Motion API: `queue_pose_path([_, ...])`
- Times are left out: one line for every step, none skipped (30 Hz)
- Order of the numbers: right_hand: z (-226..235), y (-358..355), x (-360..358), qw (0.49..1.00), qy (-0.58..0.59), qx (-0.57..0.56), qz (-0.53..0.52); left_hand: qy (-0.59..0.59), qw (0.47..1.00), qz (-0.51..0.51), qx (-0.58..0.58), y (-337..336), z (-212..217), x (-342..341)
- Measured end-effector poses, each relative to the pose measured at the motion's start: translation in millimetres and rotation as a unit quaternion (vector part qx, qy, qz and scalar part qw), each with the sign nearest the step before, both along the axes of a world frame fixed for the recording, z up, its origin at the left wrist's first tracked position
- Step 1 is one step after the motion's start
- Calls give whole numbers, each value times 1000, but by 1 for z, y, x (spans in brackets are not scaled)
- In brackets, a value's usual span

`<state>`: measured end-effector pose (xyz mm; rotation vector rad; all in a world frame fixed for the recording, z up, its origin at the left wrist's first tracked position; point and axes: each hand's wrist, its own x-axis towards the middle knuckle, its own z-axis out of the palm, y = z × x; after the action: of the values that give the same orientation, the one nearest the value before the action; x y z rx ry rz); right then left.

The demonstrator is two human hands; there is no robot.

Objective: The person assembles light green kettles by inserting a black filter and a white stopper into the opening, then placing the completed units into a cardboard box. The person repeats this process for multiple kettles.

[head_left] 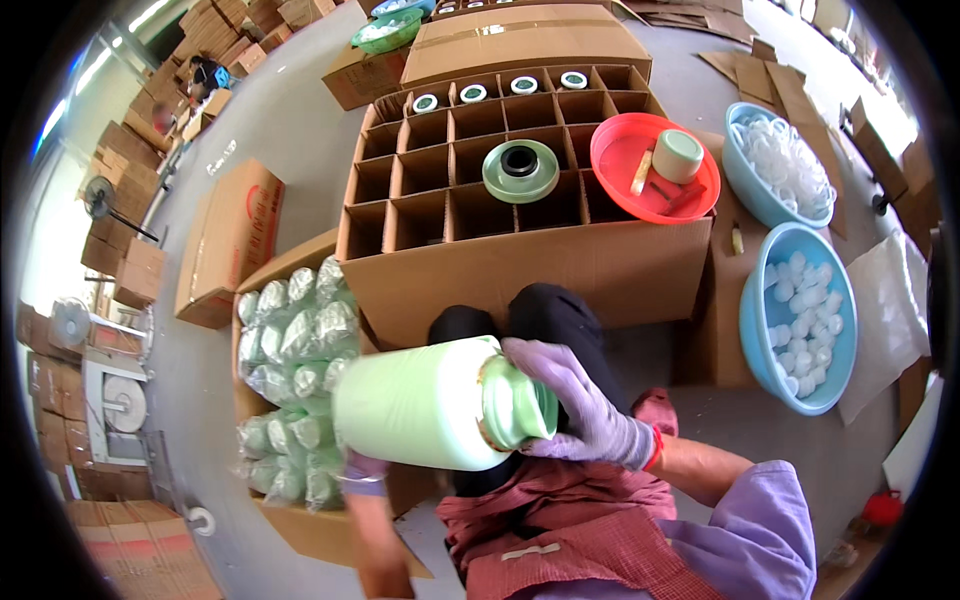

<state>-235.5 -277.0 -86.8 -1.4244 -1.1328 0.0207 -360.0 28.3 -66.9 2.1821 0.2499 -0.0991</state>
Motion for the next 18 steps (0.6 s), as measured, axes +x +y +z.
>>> queue_pose_path([-12,-16,-7,998,-7,-56,-23,-4,1000,-22,6,2,24,19])
queue_pose_path([-22,-30,-14,993,-24,-114,-22,-9,999,-50,17,0,45,35])
queue_pose_path([-29,-39,-15,986,-39,-161,-15,-9,996,-78,40,-6,62,46])
queue_pose_path([-37,-44,-3,980,-84,-178,27,-13,991,-118,65,-17,67,59])
queue_pose_path([-39,-48,14,970,-128,-196,70,-18,983,-155,95,-30,65,70])
queue_pose_path([-30,-50,34,970,-128,-203,44,-28,973,-190,127,-44,57,78])
queue_pose_path([-13,-35,61,970,-168,-177,-10,-16,953,-235,190,-48,38,79])
queue_pose_path([0,-19,93,961,-191,-195,-50,21,935,-261,239,-55,26,80])
queue_pose_path([0,-4,129,942,-237,-210,-107,61,926,-298,224,-64,13,84])
queue_pose_path([-3,11,166,920,-270,-231,-163,111,903,-350,224,-71,-12,88])
queue_pose_path([-7,26,203,908,-297,-204,-215,119,898,-380,189,-81,-29,91])
queue_pose_path([-7,37,240,883,-342,-231,-222,115,905,-373,170,-87,-26,96])
queue_pose_path([-23,46,276,879,-348,-247,-212,113,911,-365,153,-90,-20,98])
queue_pose_path([-33,49,304,870,-363,-280,-181,131,906,-378,141,-91,-17,104])
queue_pose_path([-38,47,328,875,-343,-320,-121,148,900,-390,128,-92,-13,114])
queue_pose_path([-38,48,342,873,-278,-393,-76,165,895,-397,116,-91,-10,120])
queue_pose_path([-39,44,353,861,-209,-463,-33,87,948,-301,52,-89,-15,122])
queue_pose_path([-30,64,334,852,-236,-461,-80,13,983,-181,-5,-75,-24,117])
